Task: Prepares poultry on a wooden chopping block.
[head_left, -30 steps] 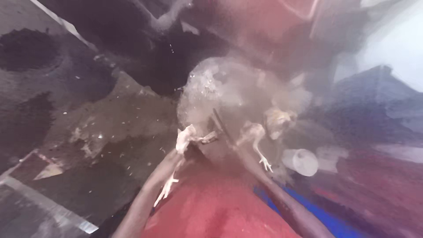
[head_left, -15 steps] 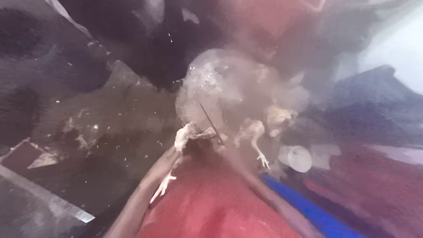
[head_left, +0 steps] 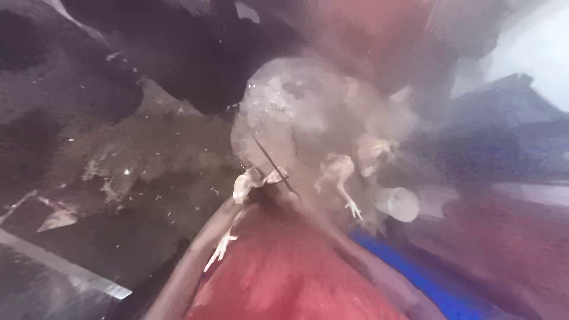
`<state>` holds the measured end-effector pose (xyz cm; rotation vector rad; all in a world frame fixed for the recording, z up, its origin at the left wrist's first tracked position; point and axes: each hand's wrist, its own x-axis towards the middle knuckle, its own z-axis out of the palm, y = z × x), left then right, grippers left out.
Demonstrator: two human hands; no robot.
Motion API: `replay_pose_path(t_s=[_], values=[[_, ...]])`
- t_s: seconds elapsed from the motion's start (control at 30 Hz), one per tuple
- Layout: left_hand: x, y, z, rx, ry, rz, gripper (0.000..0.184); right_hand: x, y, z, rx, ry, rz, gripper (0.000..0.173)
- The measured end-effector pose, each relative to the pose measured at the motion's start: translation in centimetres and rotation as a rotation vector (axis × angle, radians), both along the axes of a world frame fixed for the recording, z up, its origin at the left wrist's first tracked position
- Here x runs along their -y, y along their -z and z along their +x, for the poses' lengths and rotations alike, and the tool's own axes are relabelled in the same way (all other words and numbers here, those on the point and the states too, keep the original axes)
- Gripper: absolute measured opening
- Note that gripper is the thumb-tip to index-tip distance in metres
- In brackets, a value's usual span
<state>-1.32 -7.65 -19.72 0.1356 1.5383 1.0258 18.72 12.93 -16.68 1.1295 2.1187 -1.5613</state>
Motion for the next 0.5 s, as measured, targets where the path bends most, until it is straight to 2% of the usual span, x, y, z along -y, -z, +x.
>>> replay_pose_path(t_s=[0.1,0.2,0.27,0.33,0.4,0.47,0.5], values=[[0.0,0.2,0.1,-0.027,0.006,-0.010,0.032,-1.0,2.2,0.6,0.092,-0.077,0.049,0.055],[0.6,0.6,0.2,-0.031,0.013,-0.021,0.031,-0.3,-1.2,0.0,0.050,-0.064,0.015,0.055],[0.7,0.9,0.5,-0.030,0.017,-0.029,0.032,0.2,-1.8,-0.5,-0.089,-0.052,-0.015,0.054],[0.4,0.8,0.4,-0.040,0.022,-0.042,0.032,0.7,0.7,-0.7,-0.159,-0.026,-0.085,0.051],[0.0,0.3,0.2,-0.059,0.028,-0.047,0.031,0.6,3.9,0.2,-0.105,-0.001,-0.223,0.054],[-0.5,-0.6,-0.1,-0.080,0.051,-0.009,0.031,0.2,5.9,2.2,-0.175,0.121,-0.339,0.049],[-0.5,-1.2,-0.1,-0.074,0.063,0.022,0.033,0.0,5.8,3.2,-0.170,0.210,-0.338,0.047]])
